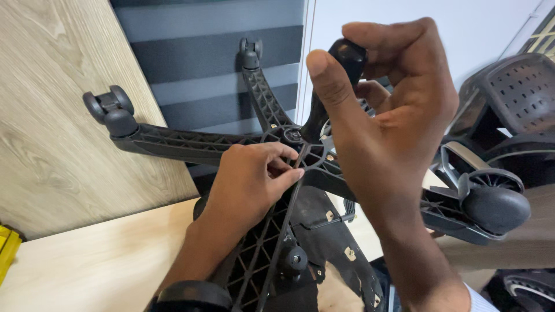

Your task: The person uses a screwdriver to tighten screws on the base of an office chair. The hands hold the chair base steady while turning the screwdriver to secure the components.

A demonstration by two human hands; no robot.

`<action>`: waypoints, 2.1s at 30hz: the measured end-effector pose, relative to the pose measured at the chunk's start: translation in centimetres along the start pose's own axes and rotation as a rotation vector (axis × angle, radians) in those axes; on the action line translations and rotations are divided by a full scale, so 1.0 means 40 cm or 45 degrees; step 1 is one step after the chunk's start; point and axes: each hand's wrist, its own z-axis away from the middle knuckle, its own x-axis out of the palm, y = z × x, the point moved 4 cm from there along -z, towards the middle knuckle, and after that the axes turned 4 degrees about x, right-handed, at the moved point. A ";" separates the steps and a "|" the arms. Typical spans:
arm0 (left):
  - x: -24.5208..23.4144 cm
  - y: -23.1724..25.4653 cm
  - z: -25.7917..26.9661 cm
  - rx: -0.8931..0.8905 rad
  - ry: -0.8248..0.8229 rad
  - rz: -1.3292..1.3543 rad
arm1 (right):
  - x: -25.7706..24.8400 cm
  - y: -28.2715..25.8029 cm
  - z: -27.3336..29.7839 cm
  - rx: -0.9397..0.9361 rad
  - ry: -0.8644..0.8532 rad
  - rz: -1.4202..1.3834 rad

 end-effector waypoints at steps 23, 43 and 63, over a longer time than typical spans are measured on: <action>0.000 0.017 0.016 -0.041 0.003 -0.031 | 0.010 0.000 0.015 -0.023 -0.075 -0.304; 0.006 0.007 0.015 -0.001 -0.035 -0.116 | -0.010 -0.020 0.008 -0.047 -0.031 -0.098; 0.005 0.035 0.002 0.018 -0.022 -0.134 | 0.010 -0.033 0.001 0.008 -0.012 -0.143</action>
